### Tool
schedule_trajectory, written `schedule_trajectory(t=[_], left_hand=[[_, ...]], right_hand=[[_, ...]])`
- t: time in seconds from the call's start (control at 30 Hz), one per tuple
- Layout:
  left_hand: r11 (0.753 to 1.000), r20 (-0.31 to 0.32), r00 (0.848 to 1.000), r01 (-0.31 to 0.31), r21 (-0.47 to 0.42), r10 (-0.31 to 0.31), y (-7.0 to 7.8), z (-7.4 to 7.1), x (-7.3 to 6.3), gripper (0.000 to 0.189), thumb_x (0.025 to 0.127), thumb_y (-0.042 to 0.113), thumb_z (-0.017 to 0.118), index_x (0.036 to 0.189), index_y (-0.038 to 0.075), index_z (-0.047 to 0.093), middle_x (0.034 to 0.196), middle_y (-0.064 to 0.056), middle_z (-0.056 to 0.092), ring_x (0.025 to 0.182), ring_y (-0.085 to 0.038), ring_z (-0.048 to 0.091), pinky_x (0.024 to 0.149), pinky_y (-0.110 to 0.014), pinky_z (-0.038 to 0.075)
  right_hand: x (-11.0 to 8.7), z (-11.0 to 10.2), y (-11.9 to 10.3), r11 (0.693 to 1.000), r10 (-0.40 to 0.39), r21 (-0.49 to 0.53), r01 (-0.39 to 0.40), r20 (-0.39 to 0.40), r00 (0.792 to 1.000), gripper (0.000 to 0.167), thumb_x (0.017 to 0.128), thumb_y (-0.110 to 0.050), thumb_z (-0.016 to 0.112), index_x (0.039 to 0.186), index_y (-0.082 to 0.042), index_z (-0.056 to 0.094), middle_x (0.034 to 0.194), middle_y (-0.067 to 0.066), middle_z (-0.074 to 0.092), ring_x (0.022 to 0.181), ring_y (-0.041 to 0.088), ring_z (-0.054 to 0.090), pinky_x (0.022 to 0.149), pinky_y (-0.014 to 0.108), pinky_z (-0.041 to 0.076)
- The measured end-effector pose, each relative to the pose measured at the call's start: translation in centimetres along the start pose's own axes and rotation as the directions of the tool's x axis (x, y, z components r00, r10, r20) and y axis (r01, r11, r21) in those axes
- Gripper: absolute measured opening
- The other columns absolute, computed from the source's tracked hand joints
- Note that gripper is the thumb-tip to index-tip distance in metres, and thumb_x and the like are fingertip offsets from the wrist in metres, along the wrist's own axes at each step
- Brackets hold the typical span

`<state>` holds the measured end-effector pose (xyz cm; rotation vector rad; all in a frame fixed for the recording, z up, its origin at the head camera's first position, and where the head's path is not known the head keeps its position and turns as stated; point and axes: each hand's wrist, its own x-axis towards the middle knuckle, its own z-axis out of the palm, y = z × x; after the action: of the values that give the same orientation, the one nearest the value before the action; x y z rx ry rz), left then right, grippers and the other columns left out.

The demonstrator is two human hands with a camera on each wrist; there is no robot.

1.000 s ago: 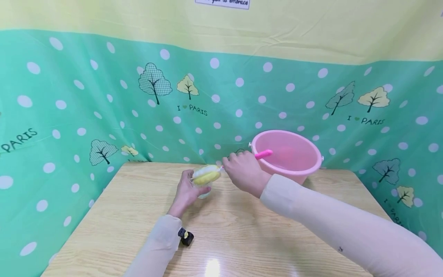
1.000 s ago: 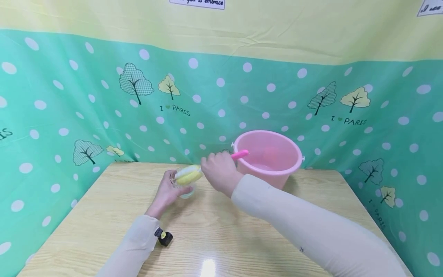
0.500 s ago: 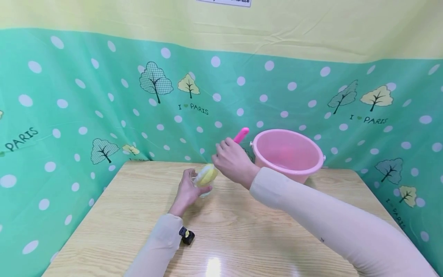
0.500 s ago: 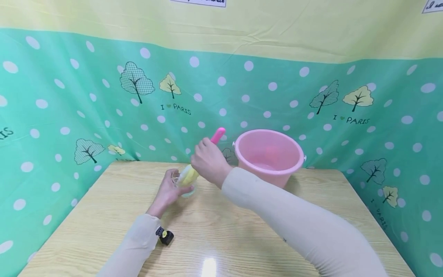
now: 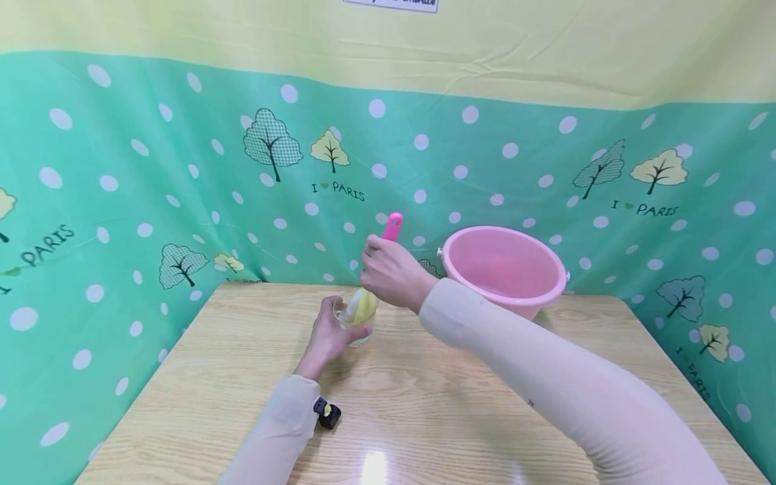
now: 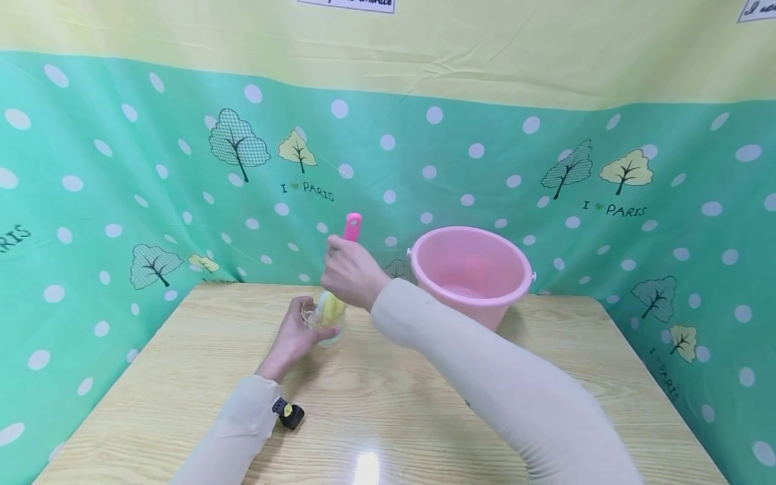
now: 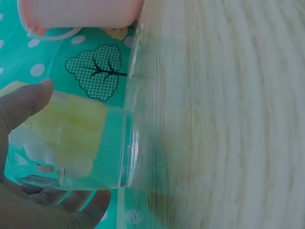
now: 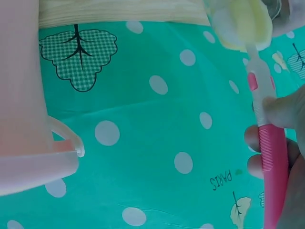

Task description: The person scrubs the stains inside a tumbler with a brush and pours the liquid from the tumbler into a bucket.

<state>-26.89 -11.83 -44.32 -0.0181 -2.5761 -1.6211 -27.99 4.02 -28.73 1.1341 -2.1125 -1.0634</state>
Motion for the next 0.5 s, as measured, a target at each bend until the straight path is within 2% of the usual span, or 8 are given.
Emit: schedule_trajectory(t=[0.23, 0.5], left_hand=[[1.0, 0.008, 1.0, -0.005, 0.009, 0.005, 0.04, -0.03, -0.13, 0.088, 0.066, 0.021, 0.087, 0.135, 0.002, 0.035, 0.134, -0.016, 0.047, 0.125, -0.035, 0.044, 0.106, -0.049, 0.035], [1.0, 0.036, 0.999, 0.011, 0.001, -0.011, 0.09, -0.08, -0.18, 0.09, 0.067, 0.022, 0.087, 0.137, 0.004, 0.033, 0.138, -0.015, 0.044, 0.125, -0.034, 0.044, 0.104, -0.049, 0.036]], right_hand=[[0.7, -0.17, -0.01, 0.999, -0.031, 0.032, 0.03, 0.047, 0.998, 0.015, 0.086, -0.019, 0.057, 0.075, -0.023, 0.066, 0.081, -0.001, 0.067, 0.074, 0.018, 0.05, 0.084, 0.034, 0.031], [0.57, -0.11, -0.03, 0.995, -0.076, 0.069, 0.073, 0.056, 0.996, 0.007, 0.082, -0.023, 0.061, 0.081, -0.021, 0.067, 0.086, 0.0, 0.068, 0.078, 0.02, 0.051, 0.085, 0.034, 0.033]])
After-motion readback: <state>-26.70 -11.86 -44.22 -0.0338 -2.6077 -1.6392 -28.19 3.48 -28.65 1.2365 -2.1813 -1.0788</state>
